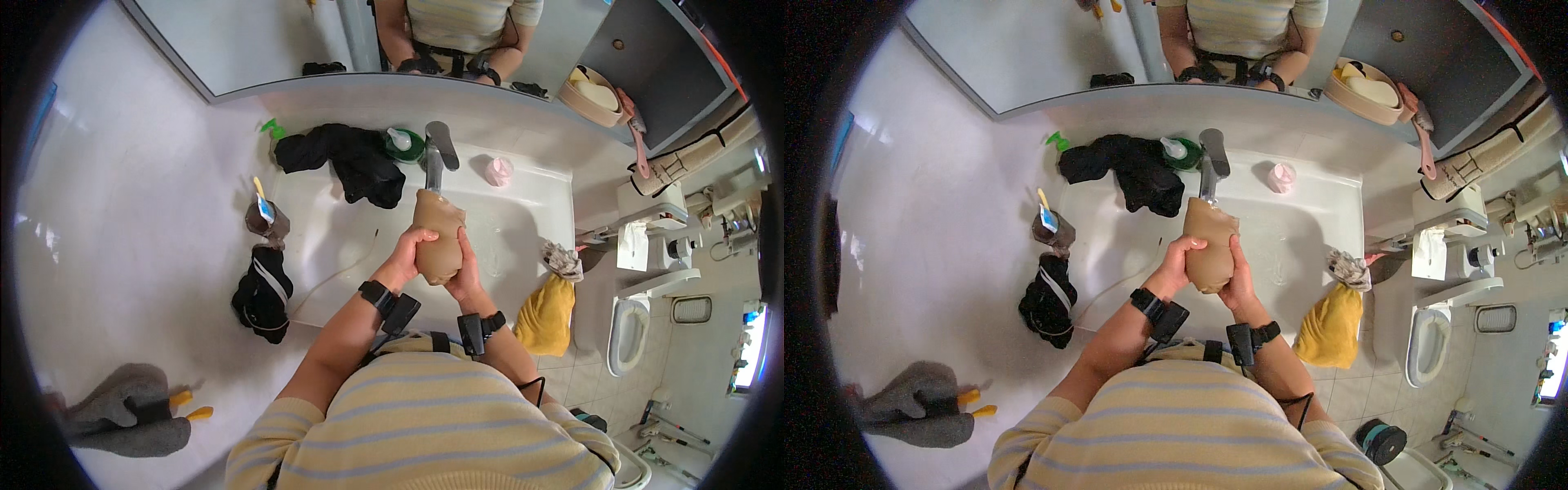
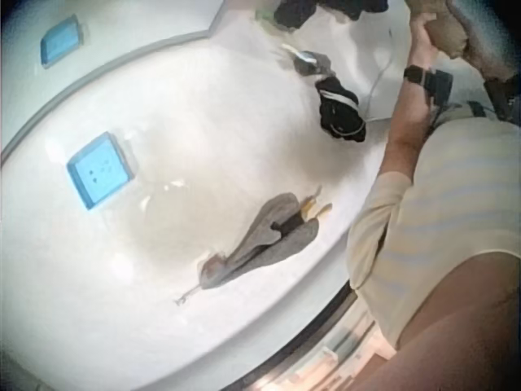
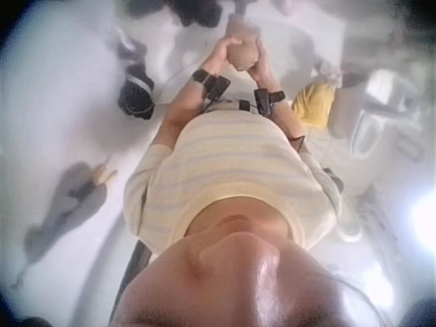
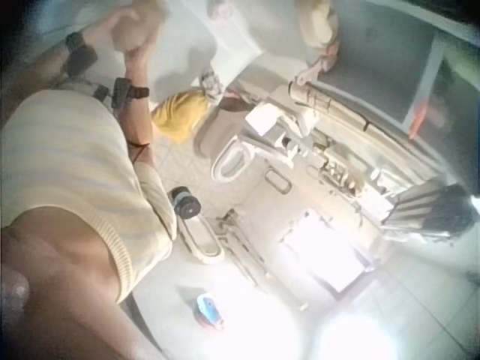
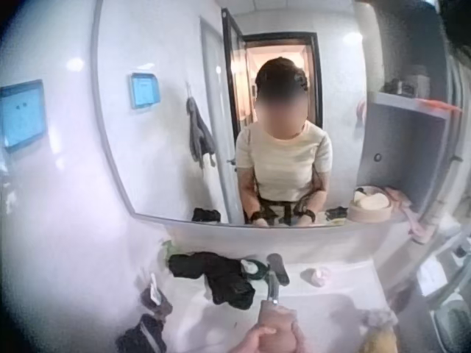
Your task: The person washes several pieces of clothing by hand in a bathroom sink. They wet and scrub a light-colored cloth, then a tan cloth, followed by a black sock and a black garment, using liquid soap and rinsing each item under running water.
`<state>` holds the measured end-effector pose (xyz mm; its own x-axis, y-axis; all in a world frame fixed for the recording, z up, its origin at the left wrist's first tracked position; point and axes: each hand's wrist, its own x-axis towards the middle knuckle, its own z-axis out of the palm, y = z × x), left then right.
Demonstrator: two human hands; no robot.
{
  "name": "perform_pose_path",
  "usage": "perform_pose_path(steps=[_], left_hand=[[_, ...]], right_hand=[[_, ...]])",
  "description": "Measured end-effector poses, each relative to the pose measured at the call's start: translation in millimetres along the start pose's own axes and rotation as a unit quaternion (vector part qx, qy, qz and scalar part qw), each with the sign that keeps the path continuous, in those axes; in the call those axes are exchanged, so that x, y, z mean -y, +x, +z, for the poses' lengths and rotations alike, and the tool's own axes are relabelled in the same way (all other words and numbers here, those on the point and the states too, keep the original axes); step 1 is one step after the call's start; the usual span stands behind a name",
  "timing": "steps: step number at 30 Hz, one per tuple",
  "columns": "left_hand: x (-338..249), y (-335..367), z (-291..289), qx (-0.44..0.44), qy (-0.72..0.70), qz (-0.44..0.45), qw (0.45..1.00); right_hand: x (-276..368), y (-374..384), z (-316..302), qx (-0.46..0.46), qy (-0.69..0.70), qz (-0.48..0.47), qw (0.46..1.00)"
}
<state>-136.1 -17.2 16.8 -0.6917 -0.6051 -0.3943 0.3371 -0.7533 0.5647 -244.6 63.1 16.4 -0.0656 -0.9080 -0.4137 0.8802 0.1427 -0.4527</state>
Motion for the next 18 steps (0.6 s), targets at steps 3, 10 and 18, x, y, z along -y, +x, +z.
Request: perform_pose_path(steps=[3, 10, 18], left_hand=[[1, 3, 3, -0.018, 0.000, 0.002, 1.000], [20, 22, -32, -0.147, 0.517, 0.133, 0.833], [1, -4, 1, 0.067, 0.668, 0.234, 0.703]], right_hand=[[-3, 10, -6, -0.042, -0.018, -0.055, 0.997], [1, 14, -23, -0.130, -0.029, -0.133, 0.982], [9, 0, 1, -0.150, -0.121, -0.112, 0.975]])
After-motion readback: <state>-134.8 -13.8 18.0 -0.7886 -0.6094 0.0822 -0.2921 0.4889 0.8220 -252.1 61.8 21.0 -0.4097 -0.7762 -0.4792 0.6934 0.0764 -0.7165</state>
